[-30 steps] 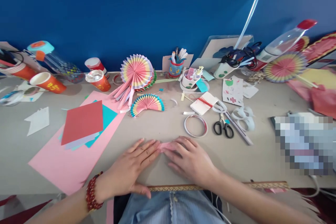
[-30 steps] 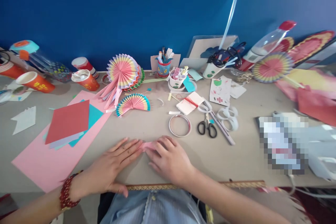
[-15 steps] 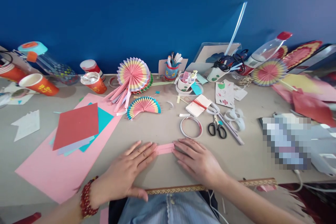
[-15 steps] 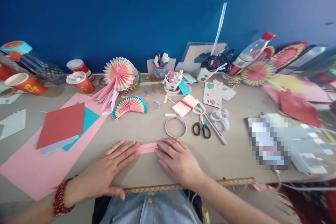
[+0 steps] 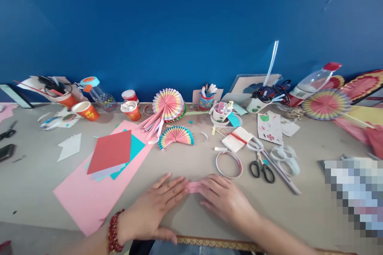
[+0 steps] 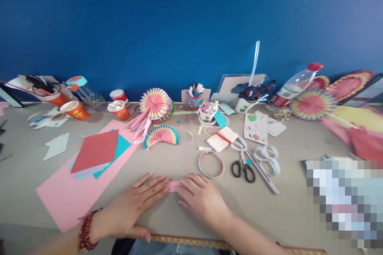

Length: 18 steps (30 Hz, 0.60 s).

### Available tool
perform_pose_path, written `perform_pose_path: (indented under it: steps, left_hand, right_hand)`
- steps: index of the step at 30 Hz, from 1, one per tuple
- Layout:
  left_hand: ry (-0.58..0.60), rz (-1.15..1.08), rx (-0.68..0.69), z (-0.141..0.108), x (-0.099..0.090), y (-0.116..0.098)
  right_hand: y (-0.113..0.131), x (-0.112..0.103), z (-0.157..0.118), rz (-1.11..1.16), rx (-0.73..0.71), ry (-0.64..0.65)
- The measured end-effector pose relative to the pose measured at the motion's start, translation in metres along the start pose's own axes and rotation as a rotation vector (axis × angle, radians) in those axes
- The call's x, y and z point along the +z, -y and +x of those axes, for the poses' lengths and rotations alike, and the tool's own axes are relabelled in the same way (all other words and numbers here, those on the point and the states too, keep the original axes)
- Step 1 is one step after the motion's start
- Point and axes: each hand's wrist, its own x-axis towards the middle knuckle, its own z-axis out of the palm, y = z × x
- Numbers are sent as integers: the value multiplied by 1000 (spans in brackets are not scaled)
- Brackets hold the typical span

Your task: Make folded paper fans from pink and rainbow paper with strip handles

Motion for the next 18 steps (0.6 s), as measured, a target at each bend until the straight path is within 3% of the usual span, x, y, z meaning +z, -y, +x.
perform_pose_path:
  steps: [6, 12, 14, 18]
  left_hand:
    - [4, 76, -81, -23, 3, -3]
    - [-55, 175, -217, -62, 1, 1]
    - [-106, 158, -284, -54, -3, -2]
    - [-205, 34, -343, -12, -3, -9]
  right_hand:
    - [-5, 13, 1, -8, -116, -11]
    - [-9, 9, 0, 57, -92, -12]
    - [-8, 9, 5, 75, -64, -16]
    - [-7, 8, 12, 73, -31, 7]
